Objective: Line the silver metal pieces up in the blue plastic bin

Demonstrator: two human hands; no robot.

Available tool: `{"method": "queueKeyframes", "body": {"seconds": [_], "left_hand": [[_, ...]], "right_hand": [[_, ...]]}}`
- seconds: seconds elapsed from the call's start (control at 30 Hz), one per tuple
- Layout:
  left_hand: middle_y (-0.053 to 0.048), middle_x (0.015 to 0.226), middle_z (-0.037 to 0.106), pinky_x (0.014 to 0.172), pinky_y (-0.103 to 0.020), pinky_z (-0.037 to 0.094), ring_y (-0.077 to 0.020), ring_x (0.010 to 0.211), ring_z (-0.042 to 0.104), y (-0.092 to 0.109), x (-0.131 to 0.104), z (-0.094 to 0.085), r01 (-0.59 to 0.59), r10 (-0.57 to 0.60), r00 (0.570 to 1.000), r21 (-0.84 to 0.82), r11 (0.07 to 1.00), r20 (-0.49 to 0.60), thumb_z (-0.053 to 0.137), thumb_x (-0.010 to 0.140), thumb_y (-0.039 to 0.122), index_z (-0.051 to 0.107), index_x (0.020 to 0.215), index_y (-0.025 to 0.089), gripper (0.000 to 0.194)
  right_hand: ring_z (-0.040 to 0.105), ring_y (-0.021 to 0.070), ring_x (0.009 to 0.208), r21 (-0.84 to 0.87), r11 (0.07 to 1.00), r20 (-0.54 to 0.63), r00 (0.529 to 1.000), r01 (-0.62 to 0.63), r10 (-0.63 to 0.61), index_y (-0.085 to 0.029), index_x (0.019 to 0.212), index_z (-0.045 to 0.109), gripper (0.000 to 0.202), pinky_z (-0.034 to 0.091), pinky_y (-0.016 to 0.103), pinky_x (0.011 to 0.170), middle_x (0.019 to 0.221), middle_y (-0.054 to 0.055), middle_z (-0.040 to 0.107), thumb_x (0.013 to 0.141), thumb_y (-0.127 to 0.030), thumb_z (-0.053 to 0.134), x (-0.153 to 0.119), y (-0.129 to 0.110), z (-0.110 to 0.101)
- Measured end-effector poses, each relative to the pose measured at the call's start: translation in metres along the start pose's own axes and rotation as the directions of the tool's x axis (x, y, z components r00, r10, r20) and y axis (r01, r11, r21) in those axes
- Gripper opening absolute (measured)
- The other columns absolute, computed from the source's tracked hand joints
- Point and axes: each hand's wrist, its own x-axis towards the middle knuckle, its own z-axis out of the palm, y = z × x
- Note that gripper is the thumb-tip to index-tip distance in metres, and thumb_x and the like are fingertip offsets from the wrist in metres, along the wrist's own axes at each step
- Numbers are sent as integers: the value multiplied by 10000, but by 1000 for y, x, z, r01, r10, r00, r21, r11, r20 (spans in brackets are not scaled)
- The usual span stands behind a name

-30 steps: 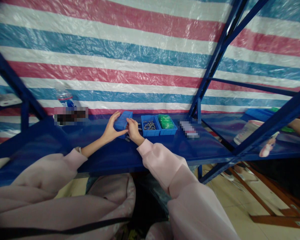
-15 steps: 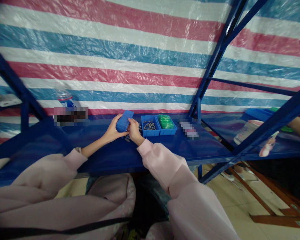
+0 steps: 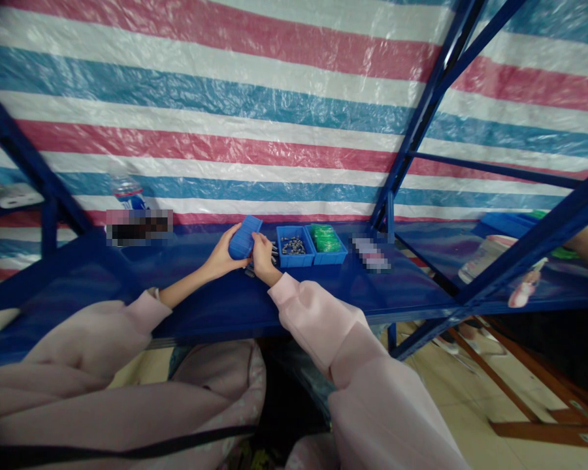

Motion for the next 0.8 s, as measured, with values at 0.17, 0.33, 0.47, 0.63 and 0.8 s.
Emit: {"method": "queueKeyframes", "body": {"seconds": [0.17,0.33,0.47,0.63,0.8], "left_hand": [[-167,1444,380,1099,-535,315,-336,1344,370,1,0,-1,7,-7,1000,-10,1000,4,768,614,259,290,1435,207,952],[-165,1448,382,1104,-539,314,-345,1348,366,-2,0,1,-11,11,1000,6,1000,-5,760,605,248,299,1435,201,950],[-169,1456,379,1107,-539,313,-347,1361,347,0,0,0,-52,52,999,45,998,-14,754,612,246,319,1428,193,926],[-151,1470,375,1104,-496,340,-317,1352,376,12,1,-5,-120,121,993,101,988,-5,726,641,212,381,1401,207,835],[-135,1459,406,1097,-495,355,-306,1333,410,18,1,-6,-126,129,991,130,983,-17,712,648,202,393,1395,221,812]], "right_hand": [[444,105,497,-71,997,-10,999,33,-34,-178,655,592,123,384,209,484,507,-69,504,734,-271,590,-3,-2,-1],[505,129,577,-115,992,-13,998,52,-54,-182,660,595,125,416,217,539,557,-45,548,755,-262,584,-3,-2,-1],[525,132,616,-134,989,-28,997,63,-68,-180,662,590,129,426,219,573,609,-30,579,778,-229,559,-1,-2,0],[487,120,552,-140,988,-14,998,60,-62,-179,688,582,132,396,209,511,553,-49,531,795,-246,546,-2,-3,0],[397,92,429,-131,990,27,999,44,-40,-188,726,561,132,321,197,409,479,-86,445,807,-291,563,-5,-5,0]]}}
